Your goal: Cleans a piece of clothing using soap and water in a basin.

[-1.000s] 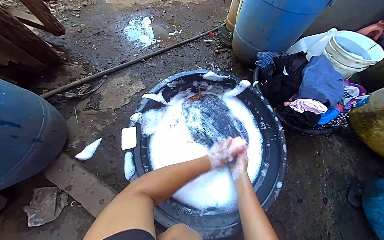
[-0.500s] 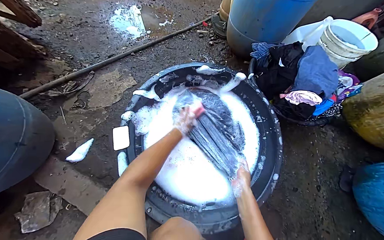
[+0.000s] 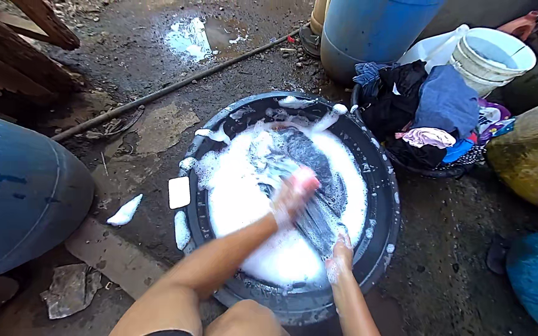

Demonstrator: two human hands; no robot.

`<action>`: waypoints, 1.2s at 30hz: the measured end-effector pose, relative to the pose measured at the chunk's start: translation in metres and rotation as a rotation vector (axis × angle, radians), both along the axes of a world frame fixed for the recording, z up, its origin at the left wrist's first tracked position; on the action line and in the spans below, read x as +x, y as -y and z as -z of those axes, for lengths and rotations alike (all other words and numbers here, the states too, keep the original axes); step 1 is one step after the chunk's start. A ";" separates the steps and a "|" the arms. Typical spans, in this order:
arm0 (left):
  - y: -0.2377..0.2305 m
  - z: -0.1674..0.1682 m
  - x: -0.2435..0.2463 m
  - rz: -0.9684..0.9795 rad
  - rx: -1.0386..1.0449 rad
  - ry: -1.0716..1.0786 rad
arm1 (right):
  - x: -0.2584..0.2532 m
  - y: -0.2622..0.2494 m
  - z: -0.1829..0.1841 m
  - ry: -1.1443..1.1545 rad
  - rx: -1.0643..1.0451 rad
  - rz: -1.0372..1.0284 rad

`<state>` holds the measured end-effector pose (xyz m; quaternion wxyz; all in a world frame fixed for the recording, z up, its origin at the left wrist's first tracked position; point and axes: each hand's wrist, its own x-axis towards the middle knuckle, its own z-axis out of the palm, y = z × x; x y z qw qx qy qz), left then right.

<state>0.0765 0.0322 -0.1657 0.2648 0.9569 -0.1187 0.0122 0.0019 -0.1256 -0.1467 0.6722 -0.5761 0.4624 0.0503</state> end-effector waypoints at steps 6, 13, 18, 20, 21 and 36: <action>-0.042 -0.001 0.067 -0.032 0.090 -0.265 | -0.011 0.001 -0.003 -0.018 0.076 0.022; 0.038 -0.007 -0.036 0.167 -0.072 -0.255 | -0.007 -0.002 0.001 -0.002 0.061 0.065; -0.066 0.005 0.044 -0.091 0.133 -0.265 | -0.010 -0.001 -0.008 -0.012 0.074 0.075; -0.051 0.008 0.034 -0.103 0.098 -0.208 | -0.011 -0.002 -0.006 -0.020 0.067 0.069; -0.026 0.007 0.013 -0.020 0.050 -0.133 | -0.009 -0.001 -0.005 -0.015 0.074 0.065; -0.120 -0.044 0.069 -0.506 -0.704 -0.127 | 0.005 0.054 -0.098 0.486 0.573 -0.207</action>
